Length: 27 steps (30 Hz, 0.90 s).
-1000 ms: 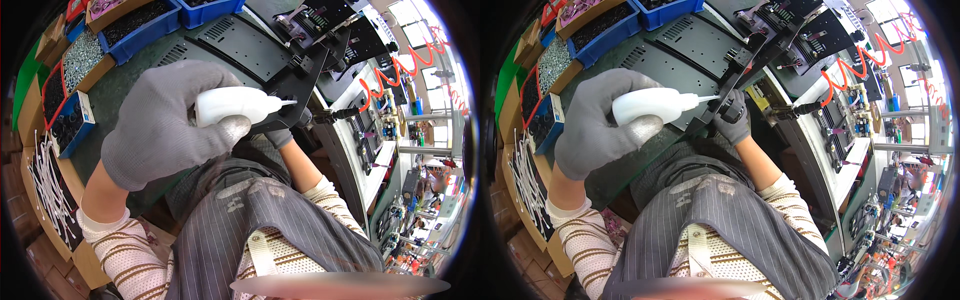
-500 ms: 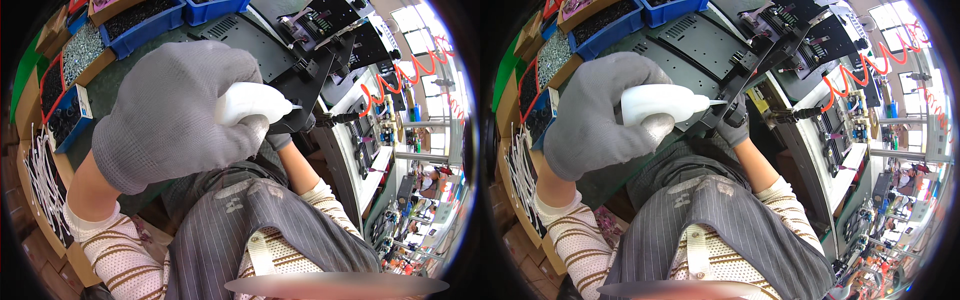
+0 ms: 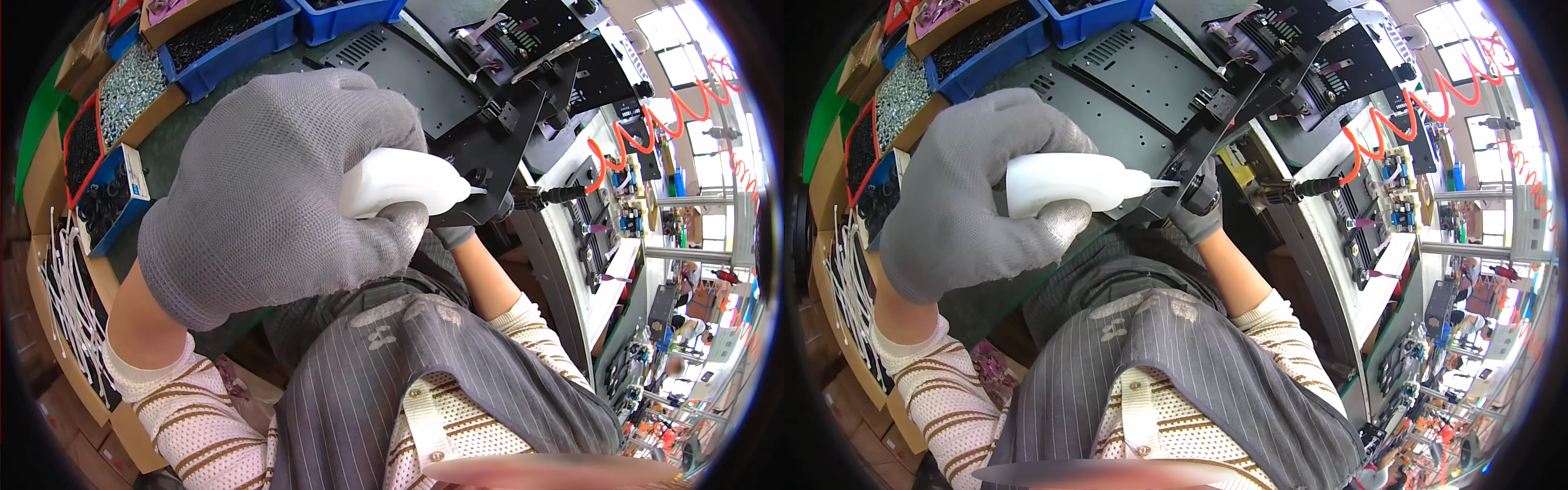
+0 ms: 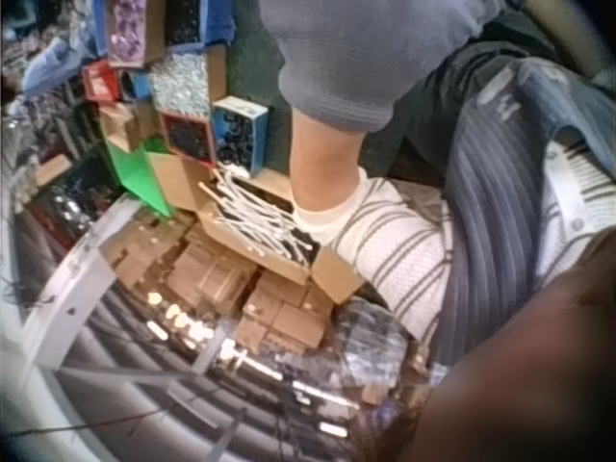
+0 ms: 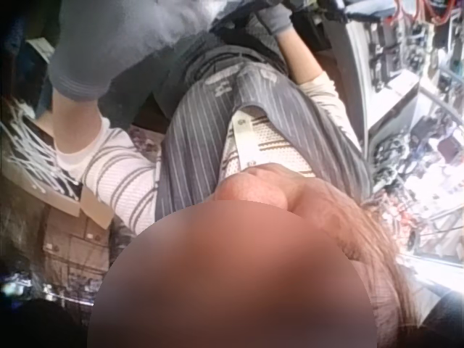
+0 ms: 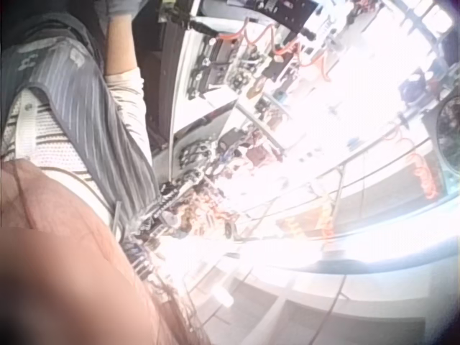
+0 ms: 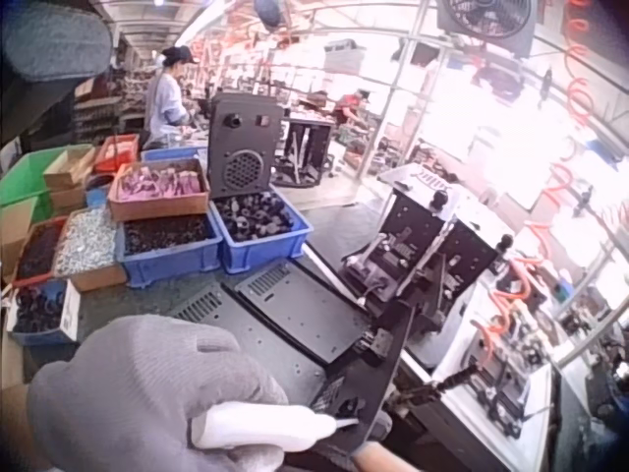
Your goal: Assembling a metal housing for electronic components by attaching panels and securing components using a pneumatic screwdriver.
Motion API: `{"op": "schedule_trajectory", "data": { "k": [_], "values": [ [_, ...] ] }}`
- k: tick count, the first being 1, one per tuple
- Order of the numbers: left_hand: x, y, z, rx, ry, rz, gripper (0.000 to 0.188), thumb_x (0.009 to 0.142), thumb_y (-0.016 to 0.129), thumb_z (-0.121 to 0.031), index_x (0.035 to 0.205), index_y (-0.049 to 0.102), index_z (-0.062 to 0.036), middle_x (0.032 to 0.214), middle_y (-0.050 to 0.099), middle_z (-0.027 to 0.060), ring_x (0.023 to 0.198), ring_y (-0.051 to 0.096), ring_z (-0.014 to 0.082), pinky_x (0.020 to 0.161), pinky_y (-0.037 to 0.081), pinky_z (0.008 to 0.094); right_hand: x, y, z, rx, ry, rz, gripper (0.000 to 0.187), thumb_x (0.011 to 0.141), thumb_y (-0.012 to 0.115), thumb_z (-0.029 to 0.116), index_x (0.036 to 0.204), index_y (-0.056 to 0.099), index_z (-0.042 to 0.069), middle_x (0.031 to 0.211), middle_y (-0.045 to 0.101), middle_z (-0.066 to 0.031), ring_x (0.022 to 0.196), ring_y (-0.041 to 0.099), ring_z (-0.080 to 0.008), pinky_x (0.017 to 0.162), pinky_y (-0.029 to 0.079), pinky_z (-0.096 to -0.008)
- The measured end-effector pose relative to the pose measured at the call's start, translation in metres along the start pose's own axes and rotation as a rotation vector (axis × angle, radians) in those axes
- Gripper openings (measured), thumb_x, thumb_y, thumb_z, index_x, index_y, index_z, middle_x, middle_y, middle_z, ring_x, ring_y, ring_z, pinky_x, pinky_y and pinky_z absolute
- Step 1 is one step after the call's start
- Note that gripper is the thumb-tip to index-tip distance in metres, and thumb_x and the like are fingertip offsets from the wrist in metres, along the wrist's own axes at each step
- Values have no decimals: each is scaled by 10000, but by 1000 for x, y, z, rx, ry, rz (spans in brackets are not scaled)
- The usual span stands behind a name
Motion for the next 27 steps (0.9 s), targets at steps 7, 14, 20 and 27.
{"op": "schedule_trajectory", "data": {
  "k": [7,14,20,27],
  "values": [
    [6,3,0,51,50,-26,241,609,703,-40,848,682,-27,772,631,67,675,613,167,581,474,274,0,-2,1,-13,13,1,433,681,699,243,1038,572,34,1020,549,-174,974,509,-385,867,432,-472],
    [8,-2,-4,-26,133,-22,255,592,714,-56,842,679,-19,767,629,70,669,615,174,566,467,277,-4,2,-7,-55,8,-4,429,681,681,238,1045,571,39,1025,551,-166,987,506,-377,881,433,-456],
    [10,-1,2,-52,124,-12,255,595,702,-35,848,676,-21,765,637,73,662,621,174,569,469,270,-3,8,-5,-98,-46,18,427,680,673,241,1042,565,45,1013,553,-157,975,505,-366,867,435,-441],
    [17,2,8,-7,116,-33,279,586,692,-15,864,672,-9,772,638,80,682,634,172,579,491,265,2,5,-5,-4,4,-17,416,681,673,239,1031,552,48,997,552,-150,947,504,-361,839,433,-438]
  ]
}}
Point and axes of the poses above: each hand's wrist, its own x-axis towards the middle knuckle, its own y-axis out of the palm, z = x × y, the point moved 8 cm from there along x, towards the middle knuckle
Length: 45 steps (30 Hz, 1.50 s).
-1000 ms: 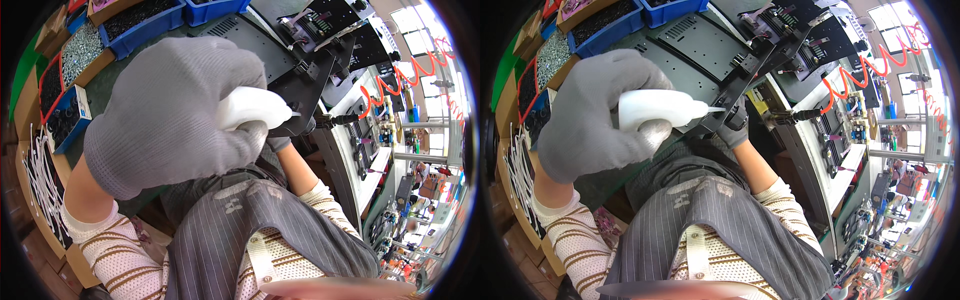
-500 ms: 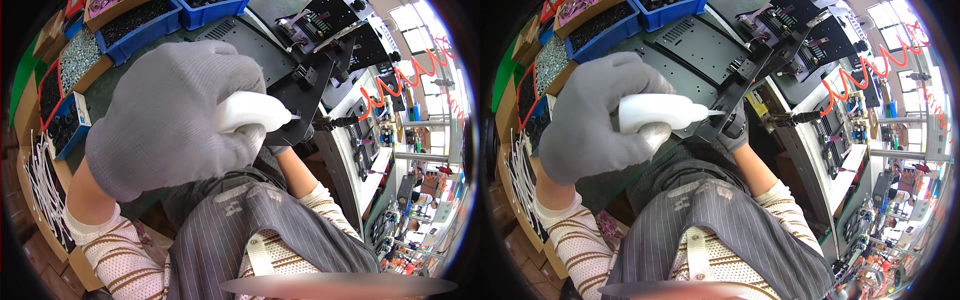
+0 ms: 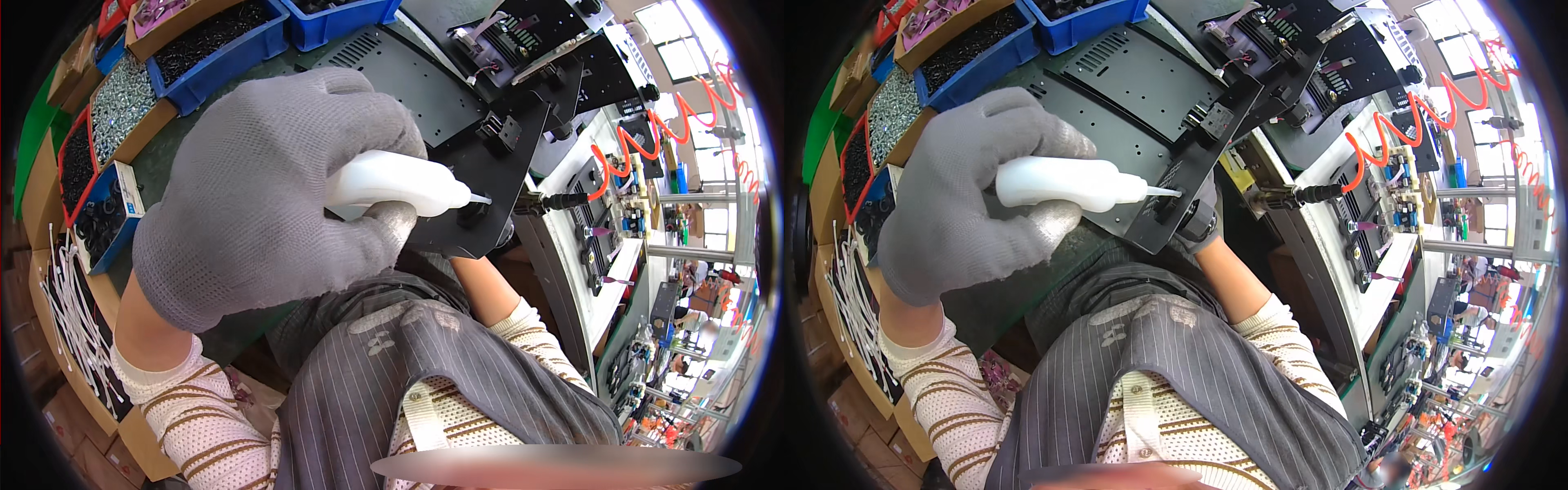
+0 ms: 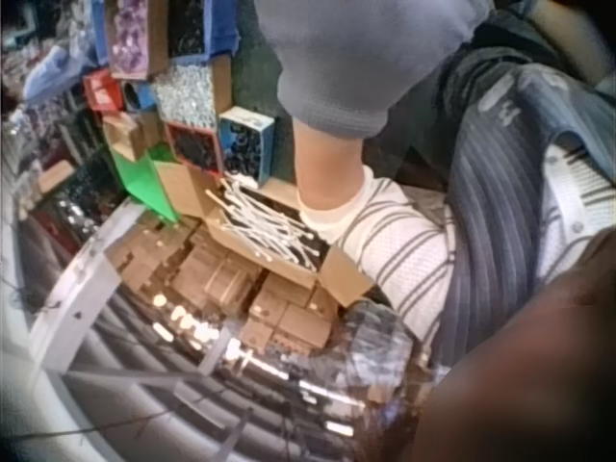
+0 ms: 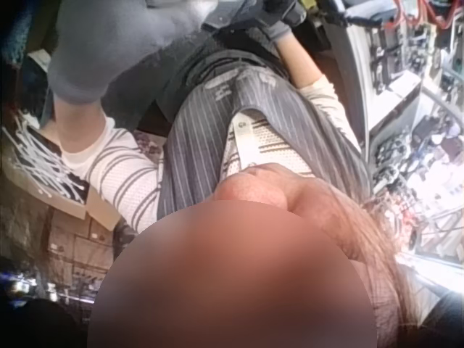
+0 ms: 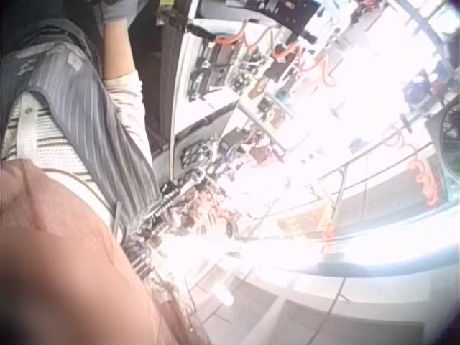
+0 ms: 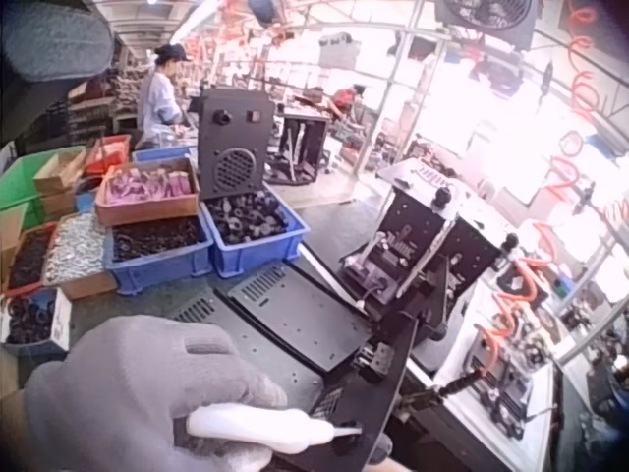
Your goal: Assembling a metal housing for electronic components by attaching panels and securing components using a pneumatic screwdriver.
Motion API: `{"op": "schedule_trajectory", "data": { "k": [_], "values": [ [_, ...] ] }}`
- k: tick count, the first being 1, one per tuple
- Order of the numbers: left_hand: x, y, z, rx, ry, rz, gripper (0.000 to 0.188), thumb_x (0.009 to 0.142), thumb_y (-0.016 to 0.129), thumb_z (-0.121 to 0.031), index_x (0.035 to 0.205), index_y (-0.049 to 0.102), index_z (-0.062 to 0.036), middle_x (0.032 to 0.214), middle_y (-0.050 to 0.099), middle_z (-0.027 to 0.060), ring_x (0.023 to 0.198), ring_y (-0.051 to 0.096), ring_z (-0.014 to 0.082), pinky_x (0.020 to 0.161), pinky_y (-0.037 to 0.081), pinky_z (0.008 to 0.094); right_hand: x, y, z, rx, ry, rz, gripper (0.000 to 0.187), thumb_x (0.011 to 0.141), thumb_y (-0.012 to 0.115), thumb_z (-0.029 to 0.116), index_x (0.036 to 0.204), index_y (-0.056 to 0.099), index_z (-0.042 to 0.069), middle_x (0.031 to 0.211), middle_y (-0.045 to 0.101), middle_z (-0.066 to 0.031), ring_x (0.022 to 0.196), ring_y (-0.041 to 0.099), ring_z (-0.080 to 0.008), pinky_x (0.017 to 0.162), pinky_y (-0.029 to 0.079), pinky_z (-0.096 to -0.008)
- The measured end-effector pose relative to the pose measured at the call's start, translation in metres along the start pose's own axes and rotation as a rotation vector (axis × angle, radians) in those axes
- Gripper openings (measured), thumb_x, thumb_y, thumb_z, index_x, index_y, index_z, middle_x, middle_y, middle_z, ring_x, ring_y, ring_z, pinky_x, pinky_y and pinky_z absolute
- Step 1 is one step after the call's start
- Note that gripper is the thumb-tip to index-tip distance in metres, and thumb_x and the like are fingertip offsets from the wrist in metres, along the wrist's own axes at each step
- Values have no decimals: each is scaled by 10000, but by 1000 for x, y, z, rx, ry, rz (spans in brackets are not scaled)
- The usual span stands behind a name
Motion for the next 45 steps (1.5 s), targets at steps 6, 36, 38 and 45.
{"op": "schedule_trajectory", "data": {
  "k": [6,36,38,45],
  "values": [
    [-7,-2,0,-94,-21,60,305,570,682,7,875,672,8,761,631,91,675,638,183,590,499,266,0,-2,2,43,20,-12,408,682,673,237,1021,542,52,982,552,-144,924,504,-356,816,430,-434],
    [129,80,70,-193,-243,228,342,738,726,-265,996,677,-47,791,691,104,671,673,161,636,546,273,-51,70,-77,658,536,151,267,717,620,138,945,501,66,917,559,-127,803,497,-332,720,419,-425],
    [132,78,69,-177,-212,212,353,735,729,-286,992,677,-50,797,692,109,676,676,167,640,548,284,-51,69,-76,652,544,152,264,720,617,140,946,502,68,922,559,-127,803,496,-331,719,417,-425],
    [139,76,65,-72,-142,172,408,732,738,-359,1009,681,-64,849,699,120,737,688,200,685,554,308,-49,64,-73,721,597,112,274,723,622,152,959,508,68,926,559,-128,801,493,-330,719,420,-425]
  ]
}}
Point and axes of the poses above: each hand's wrist, its own x-axis towards the middle knuckle, its own y-axis out of the palm, z = x × y, the point moved 8 cm from there along x, towards the middle knuckle
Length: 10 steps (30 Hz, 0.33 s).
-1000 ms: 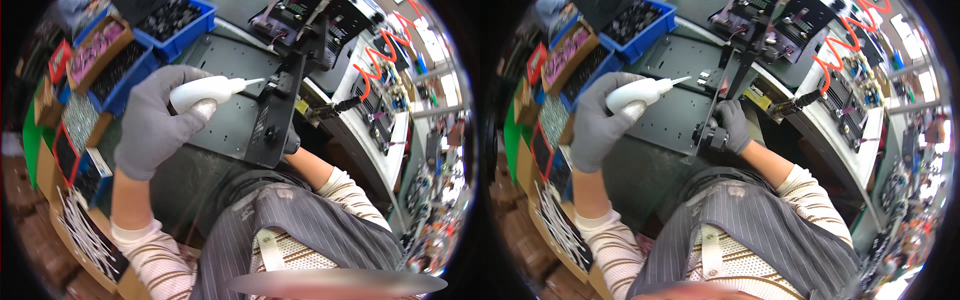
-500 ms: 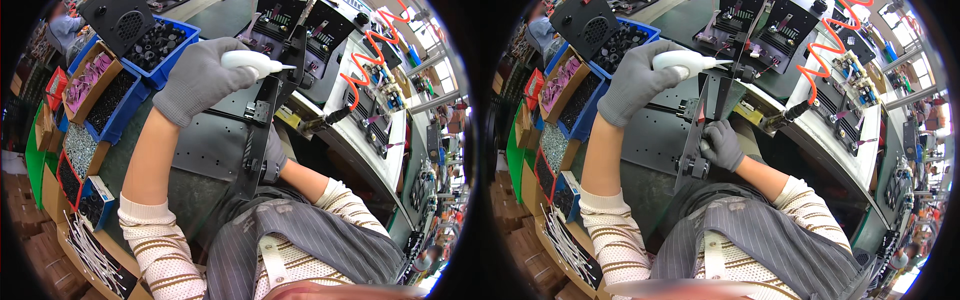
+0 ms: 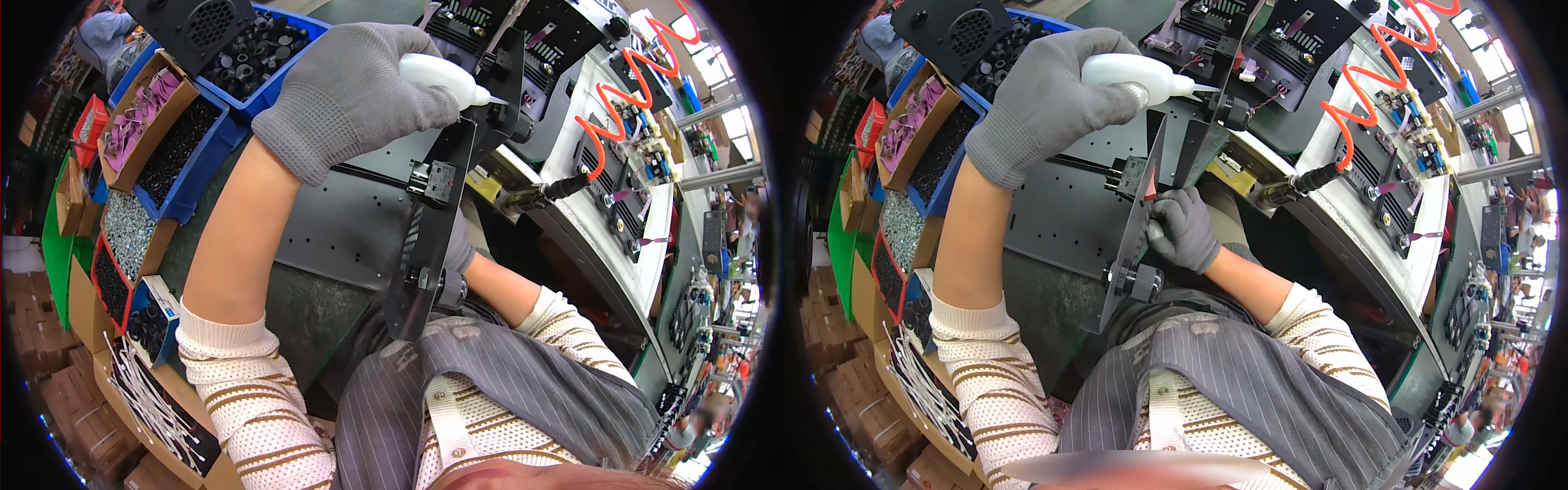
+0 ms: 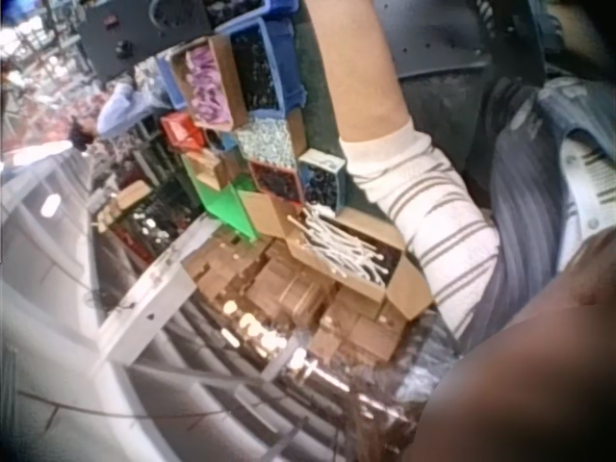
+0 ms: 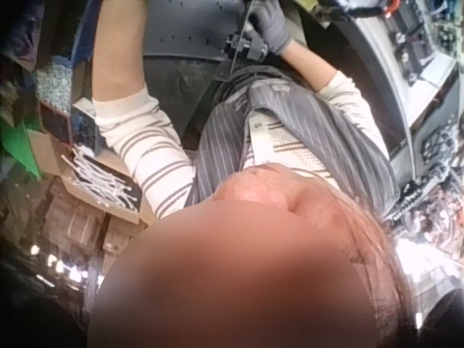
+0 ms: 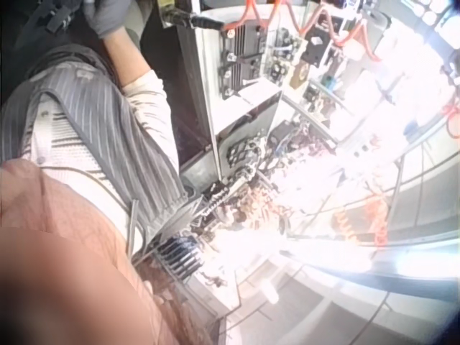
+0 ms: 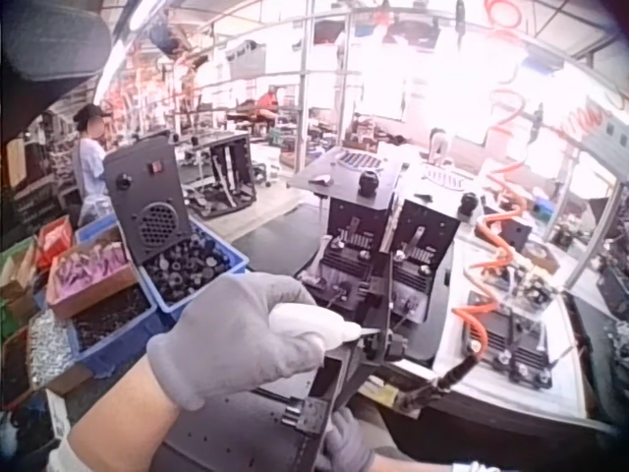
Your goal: Assembling a metal housing for electronic components by attaching panels and securing components using a pneumatic screwdriver.
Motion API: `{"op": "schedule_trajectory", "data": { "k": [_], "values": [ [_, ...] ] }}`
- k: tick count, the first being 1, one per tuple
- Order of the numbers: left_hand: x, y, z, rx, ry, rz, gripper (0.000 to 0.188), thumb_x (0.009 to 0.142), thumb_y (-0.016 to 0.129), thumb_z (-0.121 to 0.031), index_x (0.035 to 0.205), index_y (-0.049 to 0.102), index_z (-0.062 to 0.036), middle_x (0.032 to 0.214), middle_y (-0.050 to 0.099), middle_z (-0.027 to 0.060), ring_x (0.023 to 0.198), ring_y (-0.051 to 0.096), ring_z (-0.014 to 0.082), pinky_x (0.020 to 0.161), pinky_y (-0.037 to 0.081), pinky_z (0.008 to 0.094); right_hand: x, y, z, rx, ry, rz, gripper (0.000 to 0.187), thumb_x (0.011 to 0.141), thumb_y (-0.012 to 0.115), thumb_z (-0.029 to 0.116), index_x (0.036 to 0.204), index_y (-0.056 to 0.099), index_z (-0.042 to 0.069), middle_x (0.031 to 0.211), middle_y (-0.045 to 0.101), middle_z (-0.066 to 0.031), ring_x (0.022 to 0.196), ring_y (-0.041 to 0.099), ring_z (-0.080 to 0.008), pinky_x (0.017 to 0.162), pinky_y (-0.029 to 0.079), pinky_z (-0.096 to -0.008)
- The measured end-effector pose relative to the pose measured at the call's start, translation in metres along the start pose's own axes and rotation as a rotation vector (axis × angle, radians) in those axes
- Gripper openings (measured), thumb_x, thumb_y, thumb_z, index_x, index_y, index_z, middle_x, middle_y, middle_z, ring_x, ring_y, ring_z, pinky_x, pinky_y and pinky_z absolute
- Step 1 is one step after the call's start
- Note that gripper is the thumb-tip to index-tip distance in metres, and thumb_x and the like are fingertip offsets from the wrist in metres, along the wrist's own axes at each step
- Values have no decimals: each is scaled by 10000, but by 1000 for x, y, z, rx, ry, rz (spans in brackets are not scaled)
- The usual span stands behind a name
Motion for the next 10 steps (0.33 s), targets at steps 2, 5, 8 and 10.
{"op": "schedule_trajectory", "data": {
  "k": [2,5,8,10],
  "values": [
    [0,-1,-1,-7,6,4,411,732,741,-360,1010,681,-64,849,699,121,741,688,204,688,554,309,0,2,0,-16,17,25,276,724,622,153,961,509,68,926,558,-129,801,493,-331,718,420,-426],
    [-3,-2,0,-29,9,29,420,727,748,-362,1014,681,-63,851,700,119,744,689,204,694,554,309,-4,0,-4,27,71,19,282,725,622,156,967,508,67,925,558,-129,802,494,-332,717,421,-429],
    [-3,-1,4,-2,-13,62,437,723,755,-366,1034,680,-68,861,702,115,754,691,201,706,555,310,-2,1,-13,54,110,28,289,721,625,159,969,507,68,925,558,-130,802,494,-333,723,421,-430],
    [-2,-3,8,-40,-66,6,442,718,760,-373,1037,679,-78,875,704,121,775,695,198,720,557,312,0,4,-18,17,113,64,289,723,627,166,967,507,70,929,559,-131,803,494,-332,728,420,-429]
  ]
}}
Point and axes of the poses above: each hand's wrist, its own x-axis towards the middle knuckle, its own y-axis out of the palm, z = x × y, the point moved 8 cm from there along x, towards the middle knuckle
